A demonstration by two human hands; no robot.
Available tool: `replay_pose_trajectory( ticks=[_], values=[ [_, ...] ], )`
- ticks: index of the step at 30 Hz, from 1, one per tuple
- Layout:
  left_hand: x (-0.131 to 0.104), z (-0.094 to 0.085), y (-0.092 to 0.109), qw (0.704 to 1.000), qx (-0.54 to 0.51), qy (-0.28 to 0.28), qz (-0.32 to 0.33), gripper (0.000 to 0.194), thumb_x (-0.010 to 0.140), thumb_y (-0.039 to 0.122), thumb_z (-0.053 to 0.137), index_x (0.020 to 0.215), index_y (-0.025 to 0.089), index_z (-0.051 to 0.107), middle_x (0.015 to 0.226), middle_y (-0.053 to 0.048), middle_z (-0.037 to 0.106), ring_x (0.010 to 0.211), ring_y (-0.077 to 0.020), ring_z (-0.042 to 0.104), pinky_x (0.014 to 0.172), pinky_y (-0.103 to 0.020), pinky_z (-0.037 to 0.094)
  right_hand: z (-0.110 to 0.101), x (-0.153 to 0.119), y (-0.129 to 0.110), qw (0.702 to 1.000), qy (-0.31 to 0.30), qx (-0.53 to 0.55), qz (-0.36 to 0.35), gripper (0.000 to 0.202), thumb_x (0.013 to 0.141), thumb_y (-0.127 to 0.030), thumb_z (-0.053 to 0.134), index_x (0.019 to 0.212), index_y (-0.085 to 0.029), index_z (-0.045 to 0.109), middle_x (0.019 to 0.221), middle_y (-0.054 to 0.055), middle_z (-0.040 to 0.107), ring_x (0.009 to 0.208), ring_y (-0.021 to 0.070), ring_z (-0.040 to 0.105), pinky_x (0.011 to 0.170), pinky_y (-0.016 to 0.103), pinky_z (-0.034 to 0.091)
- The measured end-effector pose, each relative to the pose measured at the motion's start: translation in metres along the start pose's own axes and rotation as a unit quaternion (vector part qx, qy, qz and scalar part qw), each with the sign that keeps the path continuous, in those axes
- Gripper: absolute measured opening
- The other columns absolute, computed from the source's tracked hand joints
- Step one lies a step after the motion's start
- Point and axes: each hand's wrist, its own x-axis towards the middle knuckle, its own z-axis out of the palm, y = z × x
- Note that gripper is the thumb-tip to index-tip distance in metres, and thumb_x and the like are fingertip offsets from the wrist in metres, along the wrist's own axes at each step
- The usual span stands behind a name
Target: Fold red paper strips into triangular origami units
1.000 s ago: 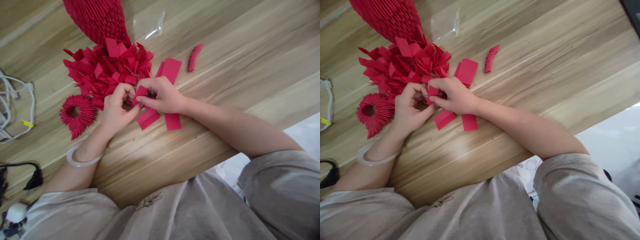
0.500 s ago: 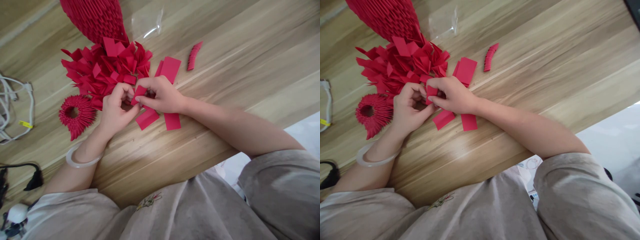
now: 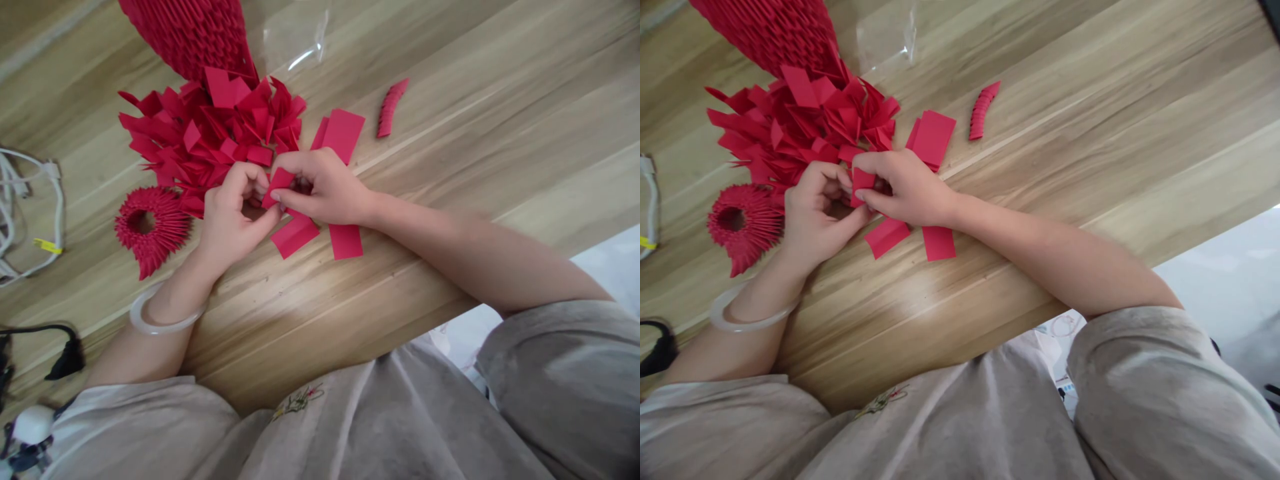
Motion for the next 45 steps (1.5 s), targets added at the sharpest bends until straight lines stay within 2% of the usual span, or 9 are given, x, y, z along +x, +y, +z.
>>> replay_pose_trajectory(
  ticks=[15, 26, 32, 45],
  values=[
    [-0.0004, 0.0010, -0.0019, 1.000, 0.001, 0.003, 0.002, 0.026, 0.073, 0.014, 0.069, 0.091, 0.017, 0.050, 0.066, 0.008, 0.050, 0.056, -0.0030, 0.045, 0.053, -0.014, 0.040, -0.0018, 0.0006, -0.0031, 1.000, -0.004, 0.010, 0.026, 0.014, 0.089, -0.022, 0.052, 0.078, -0.012, 0.053, 0.067, -0.001, 0.050, 0.065, 0.0068, 0.042, 0.060, 0.019, 0.038],
    [0.0004, 0.0012, -0.0008, 1.000, 0.020, 0.011, 0.018, 0.031, 0.068, 0.011, 0.070, 0.090, 0.017, 0.050, 0.070, 0.007, 0.053, 0.058, -0.0027, 0.047, 0.053, -0.013, 0.037, -0.0012, -0.0008, -0.0020, 1.000, -0.005, 0.007, 0.008, 0.015, 0.091, -0.021, 0.049, 0.080, -0.011, 0.051, 0.073, -0.002, 0.051, 0.070, 0.0060, 0.044, 0.068, 0.019, 0.041],
    [0.0002, 0.0023, -0.0022, 1.000, 0.024, 0.014, 0.012, 0.029, 0.072, 0.018, 0.070, 0.092, 0.019, 0.050, 0.068, 0.007, 0.052, 0.056, -0.0035, 0.047, 0.054, -0.015, 0.040, -0.0020, -0.0004, -0.0043, 0.999, -0.023, -0.009, 0.022, 0.016, 0.093, -0.022, 0.045, 0.081, -0.011, 0.050, 0.076, -0.001, 0.052, 0.073, 0.0067, 0.046, 0.070, 0.020, 0.041],
    [0.0005, 0.0029, 0.0021, 1.000, 0.007, 0.011, -0.001, 0.026, 0.074, 0.017, 0.070, 0.089, 0.018, 0.050, 0.065, 0.007, 0.052, 0.055, -0.0038, 0.045, 0.052, -0.016, 0.039, -0.0037, 0.0008, -0.0075, 0.999, -0.004, 0.005, 0.054, 0.014, 0.088, -0.023, 0.054, 0.078, -0.013, 0.053, 0.071, -0.002, 0.053, 0.068, 0.0067, 0.047, 0.062, 0.020, 0.039]
  ],
)
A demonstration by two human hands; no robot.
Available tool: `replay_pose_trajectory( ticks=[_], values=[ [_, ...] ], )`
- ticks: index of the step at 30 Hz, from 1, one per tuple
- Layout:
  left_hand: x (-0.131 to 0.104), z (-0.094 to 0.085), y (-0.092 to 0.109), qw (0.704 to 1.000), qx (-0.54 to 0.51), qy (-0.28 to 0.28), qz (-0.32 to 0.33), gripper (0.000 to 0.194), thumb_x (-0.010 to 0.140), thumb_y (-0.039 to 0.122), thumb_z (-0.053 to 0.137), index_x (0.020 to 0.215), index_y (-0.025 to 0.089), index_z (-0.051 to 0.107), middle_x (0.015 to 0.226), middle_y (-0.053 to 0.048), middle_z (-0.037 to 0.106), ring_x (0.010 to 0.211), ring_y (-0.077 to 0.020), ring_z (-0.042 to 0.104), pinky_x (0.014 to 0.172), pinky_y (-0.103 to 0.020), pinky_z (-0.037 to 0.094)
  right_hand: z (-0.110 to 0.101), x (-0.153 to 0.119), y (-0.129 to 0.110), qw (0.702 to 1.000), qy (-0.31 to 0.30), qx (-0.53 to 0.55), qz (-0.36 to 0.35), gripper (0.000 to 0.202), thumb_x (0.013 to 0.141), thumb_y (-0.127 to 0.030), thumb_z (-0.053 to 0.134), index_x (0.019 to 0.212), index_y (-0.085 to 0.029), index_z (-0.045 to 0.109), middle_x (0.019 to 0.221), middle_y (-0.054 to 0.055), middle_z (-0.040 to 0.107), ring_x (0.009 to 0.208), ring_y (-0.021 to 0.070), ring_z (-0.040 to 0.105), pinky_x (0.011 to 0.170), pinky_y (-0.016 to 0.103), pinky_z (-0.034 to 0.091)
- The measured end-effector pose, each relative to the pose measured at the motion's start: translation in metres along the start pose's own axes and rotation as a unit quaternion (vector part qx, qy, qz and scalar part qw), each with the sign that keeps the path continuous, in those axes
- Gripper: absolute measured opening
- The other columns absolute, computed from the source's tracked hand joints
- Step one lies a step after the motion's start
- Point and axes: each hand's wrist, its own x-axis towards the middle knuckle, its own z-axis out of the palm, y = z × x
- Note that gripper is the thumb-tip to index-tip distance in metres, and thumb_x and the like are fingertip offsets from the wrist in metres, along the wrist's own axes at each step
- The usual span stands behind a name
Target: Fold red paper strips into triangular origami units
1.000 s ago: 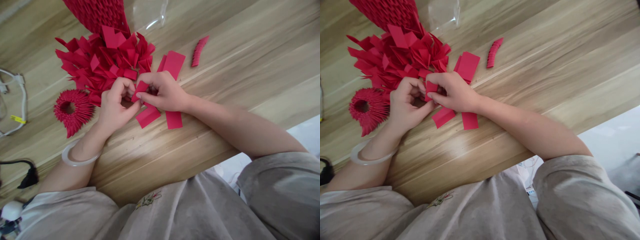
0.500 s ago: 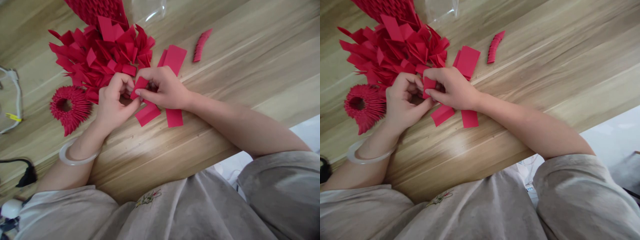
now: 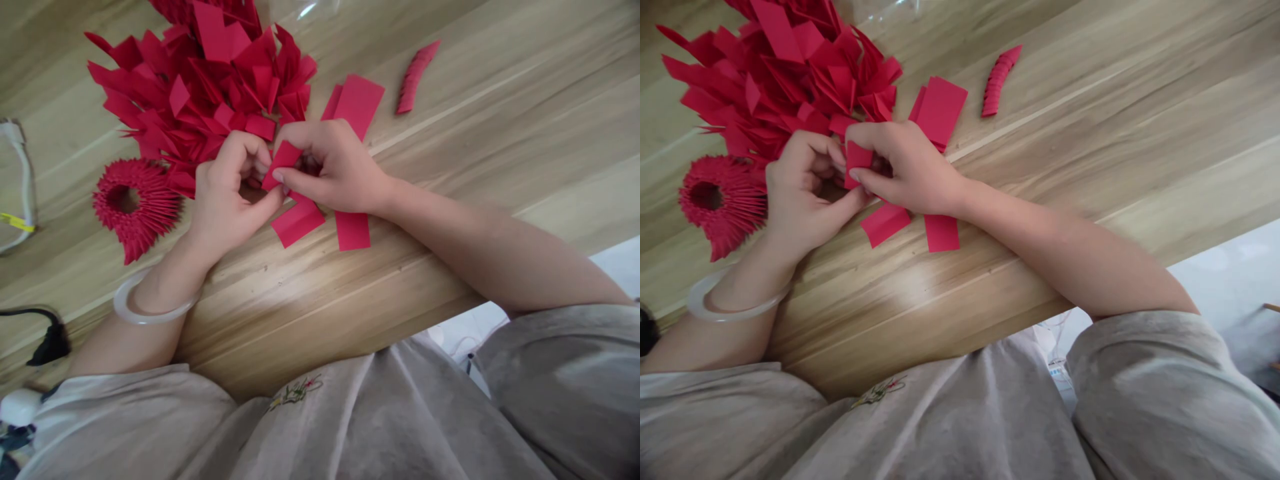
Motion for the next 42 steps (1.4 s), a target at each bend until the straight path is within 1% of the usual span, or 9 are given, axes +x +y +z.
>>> replay_pose_trajectory(
  ticks=[4, 9, 16, 24, 29, 35, 38, 42],
  values=[
    [0.0001, -0.0015, 0.0003, 1.000, 0.006, 0.000, 0.001, 0.025, 0.075, 0.017, 0.070, 0.090, 0.018, 0.050, 0.066, 0.007, 0.052, 0.055, -0.0037, 0.045, 0.053, -0.016, 0.040, 0.0014, -0.0003, 0.0008, 1.000, 0.004, 0.007, -0.010, 0.015, 0.089, -0.022, 0.052, 0.076, -0.013, 0.051, 0.071, -0.002, 0.052, 0.067, 0.0060, 0.045, 0.063, 0.020, 0.039],
    [0.0001, -0.0033, 0.0000, 1.000, -0.010, -0.021, 0.003, 0.026, 0.074, 0.016, 0.069, 0.090, 0.018, 0.049, 0.067, 0.007, 0.053, 0.056, -0.0035, 0.047, 0.053, -0.016, 0.039, 0.0029, -0.0008, 0.0036, 1.000, 0.001, 0.017, -0.020, 0.016, 0.090, -0.022, 0.051, 0.077, -0.013, 0.052, 0.071, -0.001, 0.054, 0.068, 0.0066, 0.046, 0.063, 0.019, 0.041],
    [0.0001, -0.0040, 0.0017, 1.000, -0.008, -0.017, -0.005, 0.029, 0.071, 0.012, 0.069, 0.088, 0.020, 0.048, 0.068, 0.006, 0.056, 0.058, -0.0054, 0.051, 0.054, -0.018, 0.041, 0.0035, -0.0005, 0.0039, 0.999, 0.009, 0.027, -0.019, 0.012, 0.088, -0.021, 0.053, 0.079, -0.013, 0.055, 0.069, -0.001, 0.056, 0.065, 0.0070, 0.046, 0.059, 0.020, 0.040],
    [-0.0003, -0.0036, -0.0020, 1.000, -0.009, -0.018, -0.012, 0.029, 0.071, 0.015, 0.070, 0.089, 0.020, 0.048, 0.069, 0.006, 0.056, 0.058, -0.0056, 0.049, 0.053, -0.018, 0.039, 0.0040, -0.0006, 0.0048, 1.000, 0.000, 0.009, -0.024, 0.015, 0.090, -0.022, 0.050, 0.079, -0.013, 0.053, 0.071, -0.001, 0.055, 0.067, 0.0071, 0.047, 0.062, 0.020, 0.042],
    [-0.0004, -0.0038, 0.0001, 1.000, -0.014, -0.017, -0.017, 0.027, 0.072, 0.015, 0.069, 0.088, 0.021, 0.048, 0.067, 0.007, 0.054, 0.056, -0.0053, 0.047, 0.051, -0.018, 0.039, 0.0034, -0.0002, 0.0040, 1.000, 0.004, 0.010, -0.018, 0.013, 0.088, -0.021, 0.052, 0.078, -0.013, 0.053, 0.070, -0.001, 0.055, 0.066, 0.0068, 0.047, 0.062, 0.020, 0.041],
    [-0.0003, -0.0046, 0.0033, 1.000, 0.005, -0.010, -0.024, 0.025, 0.072, 0.020, 0.069, 0.087, 0.023, 0.049, 0.066, 0.006, 0.055, 0.055, -0.0074, 0.048, 0.052, -0.021, 0.040, 0.0026, 0.0001, 0.0029, 1.000, 0.008, 0.012, -0.003, 0.012, 0.087, -0.022, 0.054, 0.077, -0.015, 0.055, 0.067, -0.002, 0.055, 0.065, 0.0069, 0.047, 0.061, 0.019, 0.041],
    [-0.0001, -0.0052, 0.0053, 0.999, 0.011, -0.010, -0.034, 0.024, 0.072, 0.022, 0.068, 0.086, 0.022, 0.049, 0.066, 0.006, 0.055, 0.056, -0.0082, 0.050, 0.053, -0.021, 0.040, 0.0039, 0.0001, 0.0041, 1.000, 0.013, 0.017, -0.008, 0.010, 0.086, -0.020, 0.055, 0.077, -0.014, 0.055, 0.066, -0.003, 0.055, 0.064, 0.0067, 0.047, 0.060, 0.019, 0.040],
    [-0.0002, -0.0059, 0.0062, 0.999, 0.008, -0.014, -0.029, 0.024, 0.072, 0.021, 0.068, 0.087, 0.022, 0.048, 0.067, 0.006, 0.055, 0.056, -0.0078, 0.050, 0.052, -0.020, 0.040, 0.0052, 0.0002, 0.0056, 1.000, 0.012, 0.019, -0.018, 0.010, 0.086, -0.019, 0.054, 0.078, -0.014, 0.054, 0.066, -0.003, 0.055, 0.064, 0.0068, 0.046, 0.060, 0.019, 0.040]
  ],
)
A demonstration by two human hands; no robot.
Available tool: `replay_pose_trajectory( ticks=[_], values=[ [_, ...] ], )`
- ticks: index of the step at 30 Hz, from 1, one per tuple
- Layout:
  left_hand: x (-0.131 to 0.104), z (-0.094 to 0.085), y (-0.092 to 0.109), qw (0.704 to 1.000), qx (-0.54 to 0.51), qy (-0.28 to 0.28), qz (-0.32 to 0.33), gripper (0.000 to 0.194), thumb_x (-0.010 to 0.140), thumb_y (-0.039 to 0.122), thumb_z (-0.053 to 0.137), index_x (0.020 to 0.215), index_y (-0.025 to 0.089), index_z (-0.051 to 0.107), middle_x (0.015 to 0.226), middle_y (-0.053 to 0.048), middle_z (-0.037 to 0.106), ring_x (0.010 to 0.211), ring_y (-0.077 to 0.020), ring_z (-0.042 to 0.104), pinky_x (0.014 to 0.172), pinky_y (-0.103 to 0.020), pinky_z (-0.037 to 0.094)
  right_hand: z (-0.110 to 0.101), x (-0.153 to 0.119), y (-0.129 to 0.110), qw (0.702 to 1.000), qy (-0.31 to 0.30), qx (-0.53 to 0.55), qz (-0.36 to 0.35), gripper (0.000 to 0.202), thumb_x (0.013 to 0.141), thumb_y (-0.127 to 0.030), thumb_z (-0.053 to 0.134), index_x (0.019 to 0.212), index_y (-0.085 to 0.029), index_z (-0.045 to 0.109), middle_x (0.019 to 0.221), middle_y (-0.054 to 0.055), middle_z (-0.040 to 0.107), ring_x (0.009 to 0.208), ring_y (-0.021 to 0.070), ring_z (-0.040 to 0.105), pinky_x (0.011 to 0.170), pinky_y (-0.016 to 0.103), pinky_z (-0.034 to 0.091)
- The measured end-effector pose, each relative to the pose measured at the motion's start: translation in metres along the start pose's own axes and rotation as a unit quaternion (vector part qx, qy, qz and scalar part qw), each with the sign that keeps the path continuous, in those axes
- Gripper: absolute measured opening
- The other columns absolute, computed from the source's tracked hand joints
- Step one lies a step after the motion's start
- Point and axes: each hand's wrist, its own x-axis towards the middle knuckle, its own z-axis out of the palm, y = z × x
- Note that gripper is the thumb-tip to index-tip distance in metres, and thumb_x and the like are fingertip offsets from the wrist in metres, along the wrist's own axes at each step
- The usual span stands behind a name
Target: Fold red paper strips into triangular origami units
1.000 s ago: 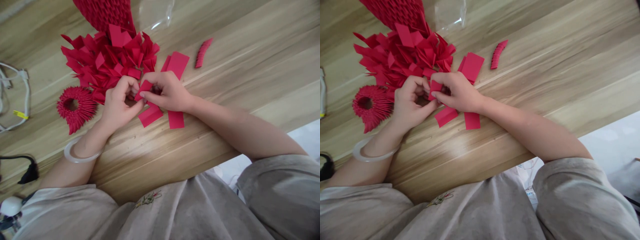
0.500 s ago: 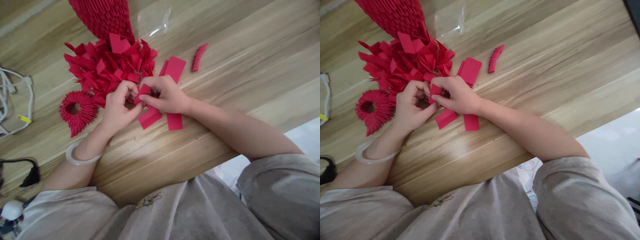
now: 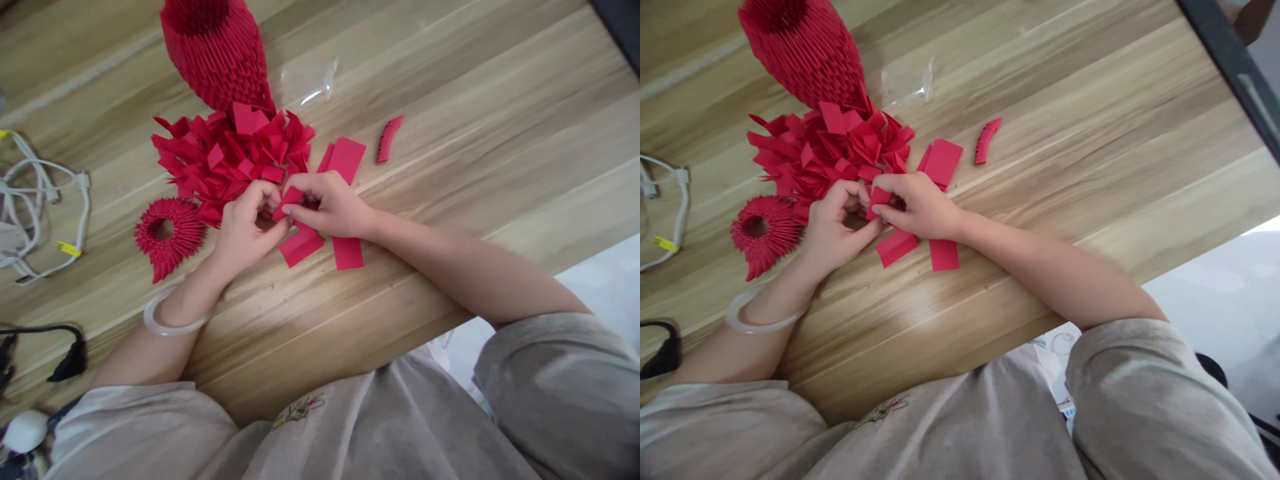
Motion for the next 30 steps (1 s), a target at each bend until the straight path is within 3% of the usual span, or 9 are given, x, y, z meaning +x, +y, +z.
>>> replay_pose_trajectory(
  ticks=[30],
  values=[
    [0.0000, -0.0002, -0.0014, 1.000, 0.010, -0.003, 0.007, 0.025, 0.073, 0.021, 0.068, 0.087, 0.021, 0.047, 0.069, 0.005, 0.055, 0.056, -0.0067, 0.049, 0.054, -0.019, 0.041, -0.0008, -0.0001, 0.0004, 1.000, -0.002, -0.003, -0.016, 0.014, 0.089, -0.021, 0.052, 0.079, -0.012, 0.055, 0.067, -0.003, 0.053, 0.064, 0.0057, 0.045, 0.062, 0.018, 0.040]
  ],
)
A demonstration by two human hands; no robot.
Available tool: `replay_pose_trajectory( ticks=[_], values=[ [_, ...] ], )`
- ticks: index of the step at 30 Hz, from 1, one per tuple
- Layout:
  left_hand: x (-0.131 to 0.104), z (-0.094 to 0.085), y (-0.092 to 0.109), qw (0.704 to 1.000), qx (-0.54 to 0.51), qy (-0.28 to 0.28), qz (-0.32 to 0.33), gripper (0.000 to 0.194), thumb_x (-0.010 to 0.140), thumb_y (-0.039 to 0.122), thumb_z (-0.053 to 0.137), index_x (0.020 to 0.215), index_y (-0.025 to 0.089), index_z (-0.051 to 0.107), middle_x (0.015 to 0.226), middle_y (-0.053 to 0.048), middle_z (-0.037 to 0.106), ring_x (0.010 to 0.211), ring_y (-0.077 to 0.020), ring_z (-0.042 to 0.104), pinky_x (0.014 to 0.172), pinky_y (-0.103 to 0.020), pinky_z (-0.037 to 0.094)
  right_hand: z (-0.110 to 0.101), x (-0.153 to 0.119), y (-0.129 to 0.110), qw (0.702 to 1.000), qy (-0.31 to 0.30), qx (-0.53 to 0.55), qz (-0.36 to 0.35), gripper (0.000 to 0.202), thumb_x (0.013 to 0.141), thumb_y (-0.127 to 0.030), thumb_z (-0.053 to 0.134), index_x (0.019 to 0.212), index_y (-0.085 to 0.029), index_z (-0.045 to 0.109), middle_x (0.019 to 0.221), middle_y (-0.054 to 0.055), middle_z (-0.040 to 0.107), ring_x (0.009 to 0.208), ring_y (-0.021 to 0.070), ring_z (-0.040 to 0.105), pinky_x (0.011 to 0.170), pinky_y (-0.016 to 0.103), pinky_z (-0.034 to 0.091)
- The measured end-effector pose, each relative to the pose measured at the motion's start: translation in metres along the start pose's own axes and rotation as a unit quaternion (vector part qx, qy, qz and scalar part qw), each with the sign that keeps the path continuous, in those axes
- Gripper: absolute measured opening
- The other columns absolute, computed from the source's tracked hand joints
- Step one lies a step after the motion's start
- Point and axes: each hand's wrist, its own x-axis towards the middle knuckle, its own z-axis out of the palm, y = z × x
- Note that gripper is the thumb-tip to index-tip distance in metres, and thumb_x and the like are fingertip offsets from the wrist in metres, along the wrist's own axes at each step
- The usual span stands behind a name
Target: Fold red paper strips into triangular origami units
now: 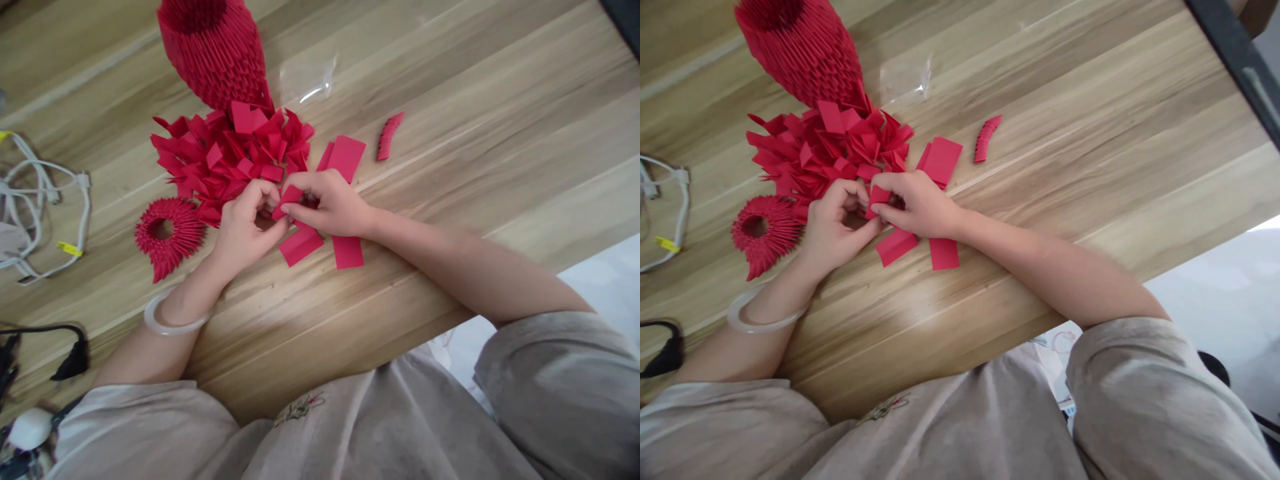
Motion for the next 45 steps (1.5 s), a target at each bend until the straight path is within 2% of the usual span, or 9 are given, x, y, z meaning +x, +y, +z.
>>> replay_pose_trajectory(
  ticks=[12, 23, 30, 37, 45],
  values=[
    [-0.0002, 0.0011, -0.0027, 1.000, 0.000, 0.004, 0.003, 0.025, 0.076, 0.028, 0.069, 0.087, 0.022, 0.048, 0.067, 0.005, 0.055, 0.057, -0.0082, 0.052, 0.054, -0.020, 0.044, 0.0022, -0.0013, 0.0039, 1.000, 0.012, -0.010, -0.018, 0.017, 0.090, -0.024, 0.051, 0.079, -0.012, 0.053, 0.067, -0.003, 0.050, 0.063, 0.0049, 0.042, 0.061, 0.018, 0.039],
    [-0.0001, 0.0009, -0.0021, 1.000, 0.003, 0.005, 0.004, 0.026, 0.073, 0.022, 0.069, 0.087, 0.022, 0.048, 0.067, 0.005, 0.056, 0.056, -0.0078, 0.051, 0.053, -0.020, 0.043, 0.0013, -0.0008, 0.0016, 1.000, 0.004, -0.008, -0.006, 0.015, 0.090, -0.022, 0.051, 0.080, -0.011, 0.054, 0.068, -0.003, 0.051, 0.066, 0.0054, 0.045, 0.064, 0.018, 0.041],
    [-0.0006, 0.0013, -0.0020, 1.000, 0.000, 0.003, -0.004, 0.025, 0.076, 0.026, 0.070, 0.088, 0.022, 0.049, 0.069, 0.006, 0.056, 0.060, -0.0089, 0.056, 0.054, -0.021, 0.045, 0.0000, -0.0007, -0.0002, 1.000, 0.004, 0.006, 0.006, 0.012, 0.088, -0.020, 0.052, 0.080, -0.012, 0.056, 0.069, -0.002, 0.054, 0.067, 0.0058, 0.047, 0.064, 0.019, 0.043],
    [0.0002, 0.0003, -0.0010, 1.000, -0.008, -0.005, -0.002, 0.024, 0.079, 0.033, 0.068, 0.089, 0.021, 0.050, 0.066, 0.007, 0.054, 0.056, -0.0063, 0.048, 0.051, -0.020, 0.041, -0.0016, -0.0002, -0.0026, 1.000, -0.011, -0.012, 0.023, 0.013, 0.089, -0.023, 0.051, 0.081, -0.013, 0.054, 0.071, -0.002, 0.056, 0.067, 0.0061, 0.048, 0.064, 0.019, 0.043],
    [0.0000, 0.0010, -0.0012, 1.000, -0.014, 0.002, -0.006, 0.025, 0.078, 0.035, 0.069, 0.089, 0.022, 0.051, 0.065, 0.006, 0.054, 0.058, -0.0080, 0.051, 0.051, -0.022, 0.040, -0.0019, -0.0001, -0.0034, 1.000, -0.008, -0.003, 0.023, 0.013, 0.088, -0.021, 0.052, 0.077, -0.014, 0.053, 0.069, -0.002, 0.054, 0.067, 0.0070, 0.047, 0.065, 0.020, 0.044]
  ],
)
